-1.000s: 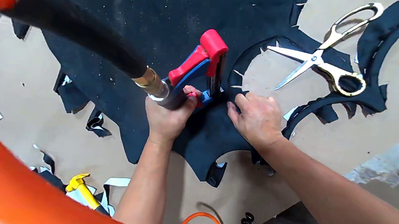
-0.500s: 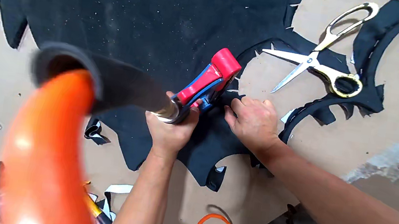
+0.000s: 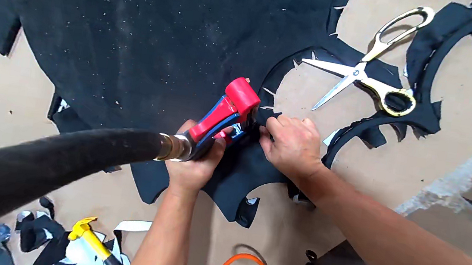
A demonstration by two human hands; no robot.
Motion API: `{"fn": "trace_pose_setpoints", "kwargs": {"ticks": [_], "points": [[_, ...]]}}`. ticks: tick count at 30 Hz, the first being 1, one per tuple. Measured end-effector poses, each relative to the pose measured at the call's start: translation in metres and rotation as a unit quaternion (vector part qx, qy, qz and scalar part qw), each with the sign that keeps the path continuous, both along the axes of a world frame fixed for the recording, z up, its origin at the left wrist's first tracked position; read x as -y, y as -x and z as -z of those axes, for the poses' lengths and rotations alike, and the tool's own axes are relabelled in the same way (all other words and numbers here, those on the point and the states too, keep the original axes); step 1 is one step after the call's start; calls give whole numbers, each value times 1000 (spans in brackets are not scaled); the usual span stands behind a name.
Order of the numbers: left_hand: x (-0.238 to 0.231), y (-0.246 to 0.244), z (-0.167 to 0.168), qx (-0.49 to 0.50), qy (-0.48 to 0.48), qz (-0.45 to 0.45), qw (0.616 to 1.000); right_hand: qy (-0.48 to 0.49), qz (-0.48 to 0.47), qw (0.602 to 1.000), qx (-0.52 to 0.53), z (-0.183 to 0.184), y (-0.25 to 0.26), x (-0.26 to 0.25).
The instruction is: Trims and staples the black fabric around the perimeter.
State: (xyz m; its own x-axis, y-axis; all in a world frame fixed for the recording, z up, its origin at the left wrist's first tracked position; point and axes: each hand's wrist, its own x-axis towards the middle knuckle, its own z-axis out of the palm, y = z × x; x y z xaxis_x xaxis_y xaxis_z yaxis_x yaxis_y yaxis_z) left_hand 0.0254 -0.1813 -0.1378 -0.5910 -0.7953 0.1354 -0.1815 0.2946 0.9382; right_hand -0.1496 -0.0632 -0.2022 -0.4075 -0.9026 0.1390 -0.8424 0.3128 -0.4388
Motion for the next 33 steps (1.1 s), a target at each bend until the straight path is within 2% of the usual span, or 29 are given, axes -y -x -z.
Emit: {"fn": "trace_pose_setpoints", "kwargs": {"ticks": [7, 10, 12, 16, 20, 27, 33], "points": [[-1, 4, -4, -23, -37, 15, 999, 9, -19, 1000, 20, -1, 5, -2], [-13, -5, -2, -17, -31, 7, 999, -48, -100, 990, 91, -11, 16, -19], [-16, -6, 4, -16, -20, -5, 1000, -58, -135, 985, 92, -11, 21, -27], [-17, 2, 6, -4, -6, -2, 1000, -49, -124, 989, 63, -6, 20, -19], [-19, 0, 1, -12, -34, 17, 999, -50, -127, 988, 77, -6, 22, -19], [-34, 5, 7, -22, -7, -21, 1000, -111, -176, 971, 121, -19, 36, -16], [-46, 1, 5, -10, -3, -16, 1000, -144, -224, 953, 146, -29, 54, -10]]}}
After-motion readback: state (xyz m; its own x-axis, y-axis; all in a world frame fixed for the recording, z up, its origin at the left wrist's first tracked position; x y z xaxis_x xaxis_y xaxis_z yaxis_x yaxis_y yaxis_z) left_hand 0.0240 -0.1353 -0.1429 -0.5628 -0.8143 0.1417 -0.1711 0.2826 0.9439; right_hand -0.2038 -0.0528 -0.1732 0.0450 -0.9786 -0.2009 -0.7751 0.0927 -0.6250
